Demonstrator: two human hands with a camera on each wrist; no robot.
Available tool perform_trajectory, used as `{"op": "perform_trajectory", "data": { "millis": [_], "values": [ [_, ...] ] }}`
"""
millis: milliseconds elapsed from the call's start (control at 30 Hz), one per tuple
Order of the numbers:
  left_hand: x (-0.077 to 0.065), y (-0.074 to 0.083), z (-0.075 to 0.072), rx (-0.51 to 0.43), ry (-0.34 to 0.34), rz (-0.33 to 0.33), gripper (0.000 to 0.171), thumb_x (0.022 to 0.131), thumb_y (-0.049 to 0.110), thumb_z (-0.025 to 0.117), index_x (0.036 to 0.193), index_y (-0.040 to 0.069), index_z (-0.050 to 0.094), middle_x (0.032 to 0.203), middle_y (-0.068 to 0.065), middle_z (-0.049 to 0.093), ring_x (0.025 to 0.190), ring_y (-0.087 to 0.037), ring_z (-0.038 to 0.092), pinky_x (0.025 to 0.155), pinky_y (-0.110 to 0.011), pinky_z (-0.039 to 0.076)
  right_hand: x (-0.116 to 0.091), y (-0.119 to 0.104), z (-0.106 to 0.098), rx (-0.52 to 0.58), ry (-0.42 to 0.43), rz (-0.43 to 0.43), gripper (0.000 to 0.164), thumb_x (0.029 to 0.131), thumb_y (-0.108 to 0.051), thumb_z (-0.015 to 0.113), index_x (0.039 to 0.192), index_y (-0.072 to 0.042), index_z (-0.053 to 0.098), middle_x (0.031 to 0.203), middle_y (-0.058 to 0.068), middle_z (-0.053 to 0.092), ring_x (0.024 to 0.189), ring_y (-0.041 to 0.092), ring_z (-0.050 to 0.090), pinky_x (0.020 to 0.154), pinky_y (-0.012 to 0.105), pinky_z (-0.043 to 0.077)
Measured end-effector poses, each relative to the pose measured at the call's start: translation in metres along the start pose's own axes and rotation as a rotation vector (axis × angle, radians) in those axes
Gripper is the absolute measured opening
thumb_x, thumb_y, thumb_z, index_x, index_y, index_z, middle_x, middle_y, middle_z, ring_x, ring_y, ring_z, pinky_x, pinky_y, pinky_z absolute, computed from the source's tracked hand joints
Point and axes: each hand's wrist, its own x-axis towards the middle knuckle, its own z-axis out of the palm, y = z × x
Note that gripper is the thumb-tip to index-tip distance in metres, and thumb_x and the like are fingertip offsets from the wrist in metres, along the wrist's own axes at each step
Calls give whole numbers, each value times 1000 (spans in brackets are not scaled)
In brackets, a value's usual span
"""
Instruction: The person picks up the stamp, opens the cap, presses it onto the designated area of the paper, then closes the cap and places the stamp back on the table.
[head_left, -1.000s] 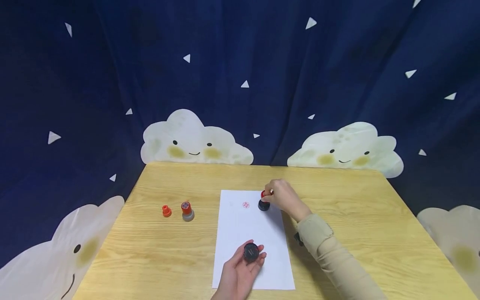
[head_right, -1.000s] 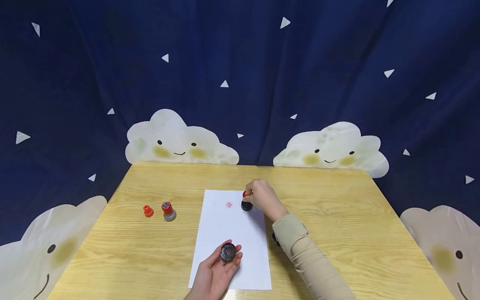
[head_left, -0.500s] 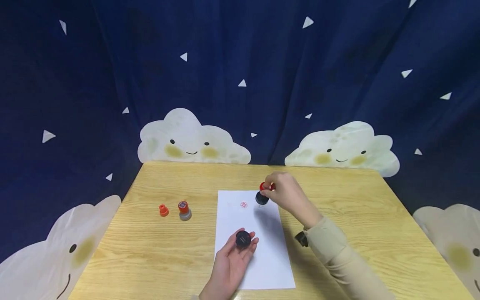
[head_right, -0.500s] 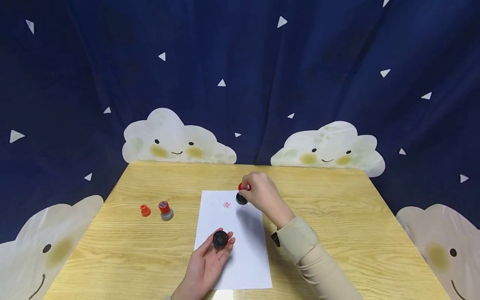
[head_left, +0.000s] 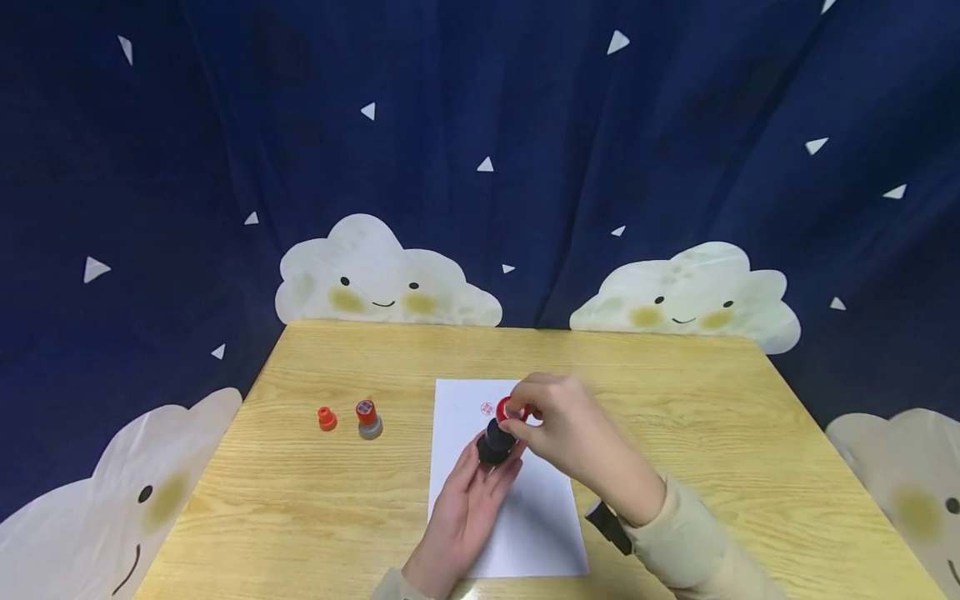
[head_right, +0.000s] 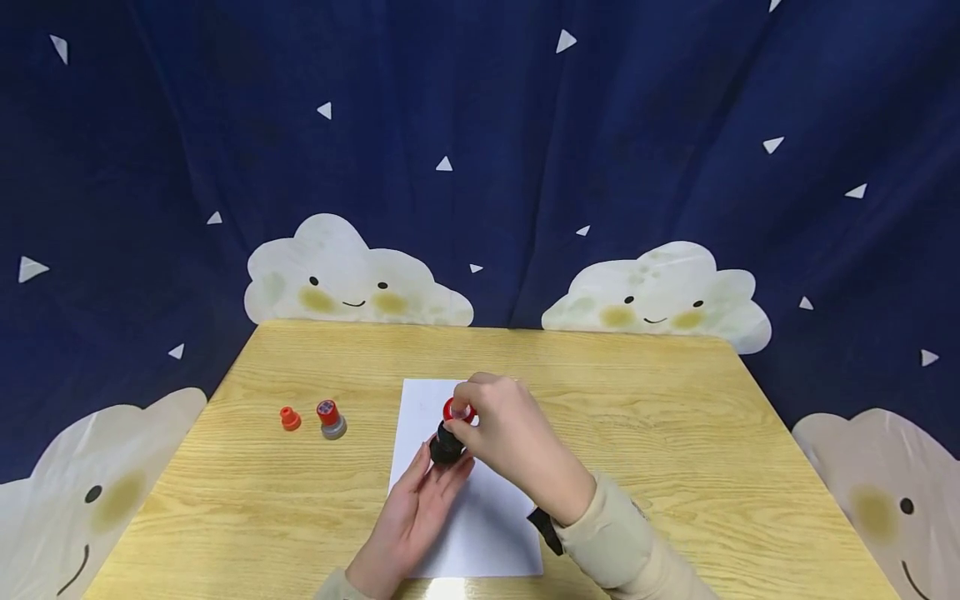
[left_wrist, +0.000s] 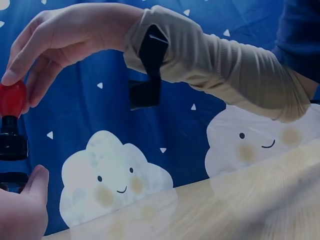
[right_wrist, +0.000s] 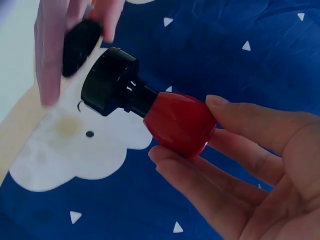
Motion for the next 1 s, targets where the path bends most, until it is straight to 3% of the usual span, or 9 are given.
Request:
{"op": "perform_trajectory", "data": {
  "millis": [200, 333, 700, 867, 1000],
  "values": [
    [-1, -1, 5, -13, 46, 19, 34, 103, 23, 32, 134, 8, 37, 135, -13, 49, 126, -24, 46, 111, -39, 30, -5, -5, 11, 24, -36, 14, 17, 68, -7, 82, 69, -14, 66, 69, -6, 61, 61, 3, 50, 53, 15, 42],
    [-2, -1, 5, -22, 60, 24, 34, 103, 24, 32, 134, 9, 36, 136, -13, 48, 127, -24, 46, 111, -39, 30, -5, -5, 15, 28, -37, 22, 18, 68, -7, 81, 69, -15, 66, 69, -7, 61, 61, 2, 50, 52, 15, 42],
    [-7, 0, -1, 6, 23, 68, 28, 103, 23, 35, 128, 11, 40, 135, -14, 49, 128, -23, 44, 111, -39, 29, -4, -7, 17, 25, -70, 76, 21, 68, -9, 81, 68, -16, 61, 67, -7, 59, 60, 5, 51, 52, 16, 43],
    [-10, 3, -3, -4, 30, 49, 28, 102, 24, 37, 127, 14, 45, 131, -10, 51, 126, -22, 47, 111, -37, 30, -7, -6, 24, 14, -63, 72, 19, 73, -16, 80, 86, -15, 66, 80, -7, 62, 66, 6, 57, 58, 17, 48],
    [-12, 6, -3, 2, 28, 39, 29, 102, 28, 38, 127, 15, 46, 129, -11, 53, 125, -23, 48, 111, -34, 30, -15, 0, 40, 24, -101, 36, 48, 73, -21, 80, 117, -17, 60, 97, -7, 59, 74, 6, 57, 62, 19, 50]
  ]
}}
